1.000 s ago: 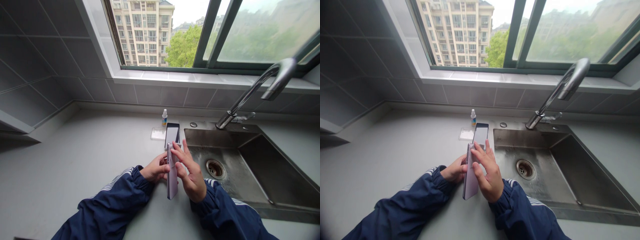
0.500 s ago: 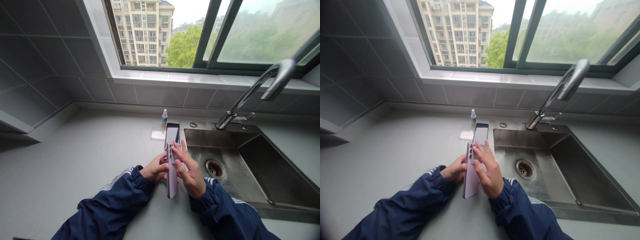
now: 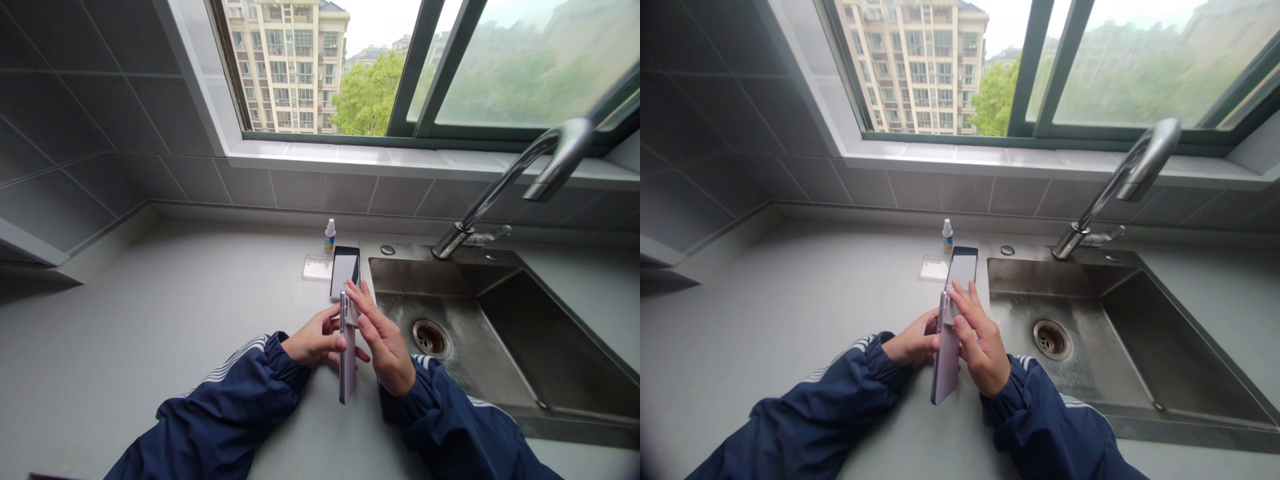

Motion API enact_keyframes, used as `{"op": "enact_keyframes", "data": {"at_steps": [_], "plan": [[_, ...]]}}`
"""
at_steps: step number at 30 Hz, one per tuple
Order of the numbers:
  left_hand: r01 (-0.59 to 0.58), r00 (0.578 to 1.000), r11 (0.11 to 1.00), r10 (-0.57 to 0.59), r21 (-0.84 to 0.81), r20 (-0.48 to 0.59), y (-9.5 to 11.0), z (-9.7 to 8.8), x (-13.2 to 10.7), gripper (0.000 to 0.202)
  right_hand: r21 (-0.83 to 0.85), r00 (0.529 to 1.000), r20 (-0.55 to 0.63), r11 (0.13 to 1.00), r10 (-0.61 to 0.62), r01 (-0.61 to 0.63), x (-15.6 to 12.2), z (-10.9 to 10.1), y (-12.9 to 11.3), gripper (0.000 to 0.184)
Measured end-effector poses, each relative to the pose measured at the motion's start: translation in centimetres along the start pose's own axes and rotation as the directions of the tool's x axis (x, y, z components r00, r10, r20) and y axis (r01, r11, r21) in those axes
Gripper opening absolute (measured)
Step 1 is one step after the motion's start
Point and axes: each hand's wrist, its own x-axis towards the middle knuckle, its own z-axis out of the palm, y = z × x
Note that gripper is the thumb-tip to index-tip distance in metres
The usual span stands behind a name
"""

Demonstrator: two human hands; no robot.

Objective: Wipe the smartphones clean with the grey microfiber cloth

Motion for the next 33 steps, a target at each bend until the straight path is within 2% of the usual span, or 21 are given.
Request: {"op": "enact_keyframes", "data": {"at_steps": [13,22,29,33], "plan": [[-0.077,0.996,0.997,0.078,0.005,-0.043,-0.29,0.04,0.24,0.087,-0.034,0.999,0.005,0.998,-0.046,0.047,-0.12,0.11,-0.01,0.044],[-0.099,0.98,0.995,0.1,0.015,-0.174,-0.29,0.05,0.21,0.092,-0.156,0.992,0.04,0.98,-0.122,0.127,-0.3,0.07,0.0,0.044],[-0.128,0.985,0.991,0.122,-0.039,-0.123,-0.7,-0.69,0.05,0.075,-0.32,0.994,0.025,0.941,-0.105,0.108,-0.42,0.25,0.32,0.045],[-0.115,0.989,0.992,0.109,-0.059,-0.103,-0.74,-0.79,0.05,0.071,-0.331,0.998,0.008,0.942,-0.064,0.063,-0.24,0.13,0.79,0.044]]}}
